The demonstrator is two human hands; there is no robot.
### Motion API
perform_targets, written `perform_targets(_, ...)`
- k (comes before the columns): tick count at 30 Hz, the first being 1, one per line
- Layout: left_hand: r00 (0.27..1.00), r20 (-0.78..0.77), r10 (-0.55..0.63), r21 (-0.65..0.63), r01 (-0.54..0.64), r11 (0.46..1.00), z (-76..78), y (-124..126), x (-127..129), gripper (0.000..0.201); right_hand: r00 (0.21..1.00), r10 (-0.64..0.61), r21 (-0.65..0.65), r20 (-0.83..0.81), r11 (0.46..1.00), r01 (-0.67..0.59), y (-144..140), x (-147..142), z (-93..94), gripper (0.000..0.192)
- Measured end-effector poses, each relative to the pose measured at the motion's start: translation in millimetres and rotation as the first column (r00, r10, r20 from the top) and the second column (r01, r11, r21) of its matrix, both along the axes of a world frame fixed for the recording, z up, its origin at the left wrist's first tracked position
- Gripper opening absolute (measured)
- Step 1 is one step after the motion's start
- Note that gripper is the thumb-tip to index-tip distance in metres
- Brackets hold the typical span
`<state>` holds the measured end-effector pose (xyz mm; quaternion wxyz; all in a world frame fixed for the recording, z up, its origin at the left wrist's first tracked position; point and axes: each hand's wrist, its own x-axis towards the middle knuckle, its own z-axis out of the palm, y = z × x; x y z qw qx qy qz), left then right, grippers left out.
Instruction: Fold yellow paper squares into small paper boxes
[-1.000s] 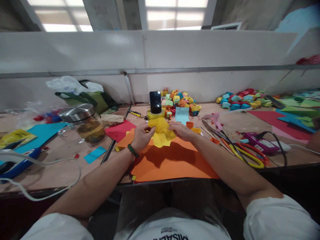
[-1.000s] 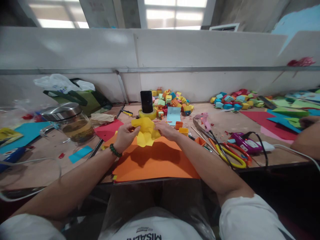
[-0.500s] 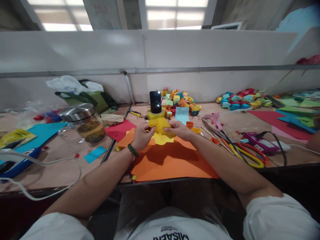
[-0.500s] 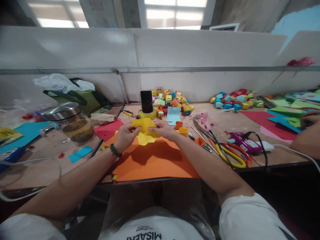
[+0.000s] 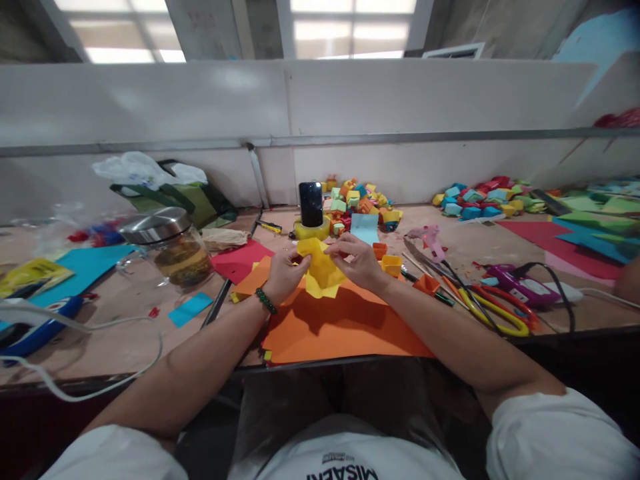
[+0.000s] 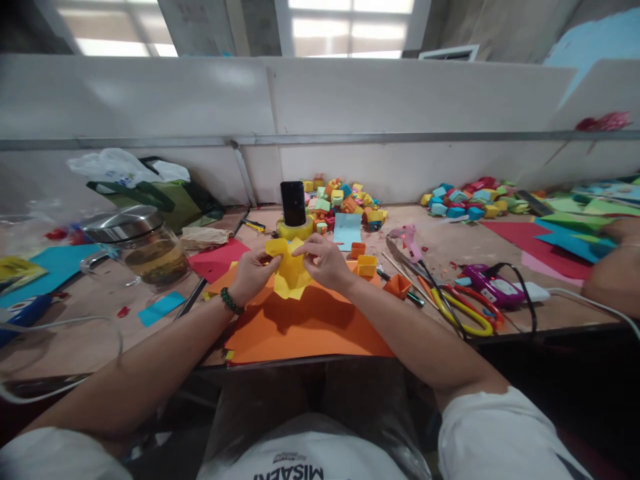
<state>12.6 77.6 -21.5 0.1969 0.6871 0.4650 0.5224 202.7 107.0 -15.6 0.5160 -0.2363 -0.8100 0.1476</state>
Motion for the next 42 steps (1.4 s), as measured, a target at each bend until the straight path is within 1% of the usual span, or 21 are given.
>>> perform_targets(3,0.998,-0.059,-0.005,0.045,0.008,0.999,-0.2,-2,3,0.018,0.999,0.021,0.018,0.04,1.0,-0.022,-1,0,0.2,0.021)
perform_targets(6,0.994,-0.109,-0.016,0.075,0.024,0.997,-3.6,-2,5,0.015,0.997,0.022,0.004,0.079,1.0,-0.022,-1,0,0.6,0.015)
perform_targets(9,0.992,-0.118,-0.042,0.074,0.051,0.996,-5.6,-1,5,0.014,0.99,0.014,0.012,0.141,1.0,-0.016,-3,0,1.9,0.011)
perform_targets(11,0.994,-0.102,-0.029,0.076,0.037,0.996,-4.6,0,4,0.014,0.982,0.011,0.018,0.19,1.0,-0.015,-6,0,3.7,0.012)
perform_targets(14,0.998,-0.058,-0.014,0.069,0.018,0.997,-1.8,0,3,0.018,0.975,-0.019,-0.013,0.222,1.0,0.023,-11,0,6.8,0.008)
perform_targets(16,0.998,-0.037,-0.042,0.075,0.045,0.996,-0.8,-1,3,0.02,0.974,-0.057,-0.06,0.218,0.996,0.072,-13,0,8.0,0.006)
perform_targets(19,0.993,-0.076,-0.095,0.115,0.104,0.988,-0.8,-4,7,0.017,0.977,-0.087,-0.106,0.195,0.988,0.109,-11,0,6.6,0.012)
perform_targets(20,0.99,-0.093,-0.108,0.129,0.119,0.985,-0.8,-5,8,0.016,0.978,-0.088,-0.093,0.189,0.99,0.107,-10,-1,5.4,0.01)
perform_targets(22,0.989,-0.101,-0.104,0.147,0.118,0.982,-0.4,-7,10,0.016,0.981,-0.07,-0.009,0.181,0.997,0.073,-8,-2,2.9,0.004)
perform_targets(24,0.995,-0.072,-0.063,0.163,0.074,0.984,1.1,-8,9,0.014,0.984,-0.036,0.115,0.172,0.993,0.017,-8,-2,1.6,0.008)
perform_targets(26,1.0,-0.016,-0.001,0.2,0.004,0.98,3.6,-9,7,0.012,0.988,-0.015,0.224,0.154,0.974,-0.02,-9,-2,2.5,0.012)
perform_targets(29,0.994,0.043,0.097,0.317,-0.106,0.943,8.2,-10,2,0.012,0.995,-0.04,0.32,0.087,0.947,0.01,-14,0,6.9,0.016)
perform_targets(31,0.989,0.029,0.144,0.405,-0.143,0.903,10.7,-11,-2,0.02,0.998,-0.055,0.369,0.035,0.929,0.038,-16,1,10.1,0.015)
perform_targets(34,0.988,-0.03,0.153,0.512,-0.116,0.851,12.0,-13,-7,0.032,0.998,-0.063,0.426,0.016,0.903,0.051,-18,4,13.1,0.017)
perform_targets(36,0.985,-0.073,0.153,0.556,-0.087,0.826,11.4,-14,-9,0.033,0.998,-0.061,0.449,0.035,0.893,0.039,-18,7,14.4,0.02)
perform_targets(39,0.975,-0.131,0.177,0.58,-0.069,0.811,9.8,-16,-8,0.03,0.996,-0.05,0.504,0.071,0.864,0.007,-18,10,16.5,0.022)
perform_targets(42,0.961,-0.157,0.227,0.581,-0.096,0.808,10.1,-18,-5,0.022,0.988,-0.091,0.565,0.127,0.825,0.004,-20,10,18.8,0.021)
